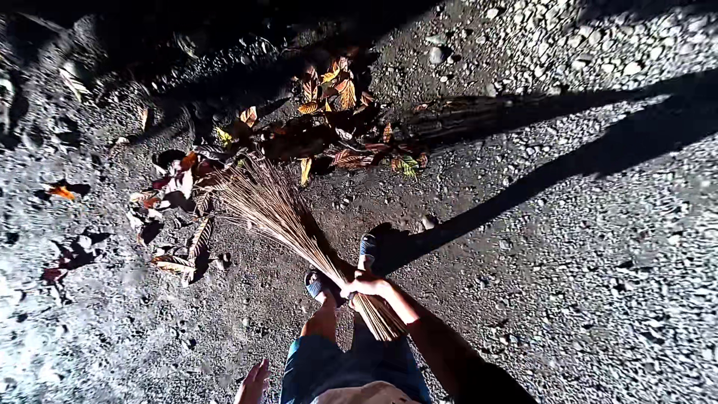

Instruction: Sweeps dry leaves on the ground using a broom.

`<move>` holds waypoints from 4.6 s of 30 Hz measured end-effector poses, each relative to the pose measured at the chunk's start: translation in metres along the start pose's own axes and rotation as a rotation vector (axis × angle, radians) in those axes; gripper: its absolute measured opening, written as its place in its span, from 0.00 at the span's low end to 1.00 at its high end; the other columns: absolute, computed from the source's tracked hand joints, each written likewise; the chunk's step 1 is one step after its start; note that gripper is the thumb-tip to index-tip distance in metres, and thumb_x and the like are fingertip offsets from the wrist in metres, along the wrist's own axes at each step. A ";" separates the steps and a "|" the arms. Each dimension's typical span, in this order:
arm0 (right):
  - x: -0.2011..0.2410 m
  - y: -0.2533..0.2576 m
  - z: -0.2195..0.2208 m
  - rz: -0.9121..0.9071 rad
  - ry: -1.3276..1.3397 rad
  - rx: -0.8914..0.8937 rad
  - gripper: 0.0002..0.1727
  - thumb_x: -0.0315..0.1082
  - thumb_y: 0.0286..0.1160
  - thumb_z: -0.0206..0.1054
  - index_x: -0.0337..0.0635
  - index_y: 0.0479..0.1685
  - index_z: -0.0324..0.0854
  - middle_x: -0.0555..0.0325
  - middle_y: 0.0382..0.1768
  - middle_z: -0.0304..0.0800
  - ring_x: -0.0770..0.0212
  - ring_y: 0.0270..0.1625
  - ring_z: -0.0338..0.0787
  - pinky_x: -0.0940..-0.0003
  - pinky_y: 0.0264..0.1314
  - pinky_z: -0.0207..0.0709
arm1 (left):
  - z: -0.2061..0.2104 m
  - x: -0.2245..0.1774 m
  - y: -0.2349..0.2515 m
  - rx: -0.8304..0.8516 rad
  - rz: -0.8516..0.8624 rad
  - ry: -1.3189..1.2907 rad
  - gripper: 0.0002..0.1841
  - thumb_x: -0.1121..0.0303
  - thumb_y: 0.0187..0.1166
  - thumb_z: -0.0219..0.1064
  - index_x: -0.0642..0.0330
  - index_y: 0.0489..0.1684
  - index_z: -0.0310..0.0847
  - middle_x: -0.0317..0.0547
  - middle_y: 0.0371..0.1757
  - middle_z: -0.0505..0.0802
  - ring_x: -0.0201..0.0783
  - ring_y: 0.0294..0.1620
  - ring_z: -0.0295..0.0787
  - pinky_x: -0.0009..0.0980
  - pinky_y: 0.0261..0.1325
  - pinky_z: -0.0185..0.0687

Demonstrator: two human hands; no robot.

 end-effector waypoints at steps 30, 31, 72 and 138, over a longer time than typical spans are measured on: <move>-0.043 -0.183 -0.233 -0.050 0.306 -0.476 0.37 0.30 0.84 0.63 0.48 0.90 0.49 0.51 0.43 0.83 0.62 0.31 0.84 0.62 0.36 0.83 | 0.073 -0.220 0.009 0.108 0.095 0.177 0.28 0.53 0.96 0.47 0.65 0.83 0.68 0.69 0.74 0.83 0.63 0.73 0.81 0.60 0.72 0.73; -0.046 -0.184 -0.253 -0.070 0.406 -0.571 0.34 0.29 0.84 0.60 0.47 0.87 0.51 0.54 0.39 0.81 0.64 0.29 0.84 0.66 0.33 0.83 | 0.071 -0.224 0.017 0.115 0.094 0.186 0.28 0.52 0.96 0.47 0.64 0.83 0.69 0.69 0.73 0.84 0.63 0.73 0.82 0.59 0.72 0.74; 0.259 -0.011 -0.208 -0.213 0.314 0.352 0.14 0.39 0.86 0.58 0.39 0.53 0.84 0.54 0.37 0.90 0.61 0.33 0.89 0.65 0.39 0.86 | 0.044 -0.371 0.016 -0.024 0.000 -0.176 0.29 0.53 0.95 0.48 0.66 0.86 0.64 0.69 0.72 0.84 0.62 0.71 0.82 0.59 0.68 0.76; 0.348 -0.118 -0.498 0.144 -0.857 -0.352 0.60 0.30 0.62 0.82 0.43 0.95 0.42 0.30 0.78 0.73 0.32 0.78 0.77 0.34 0.79 0.69 | 0.115 -0.568 0.003 0.019 0.085 0.038 0.30 0.50 0.95 0.47 0.66 0.82 0.72 0.70 0.76 0.82 0.66 0.80 0.76 0.63 0.83 0.63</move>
Point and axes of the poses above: each hand's wrist, its own y-axis towards the middle knuckle, its own z-axis out of the palm, x = y × z, the point moved 1 cm from there along y, towards the middle knuckle
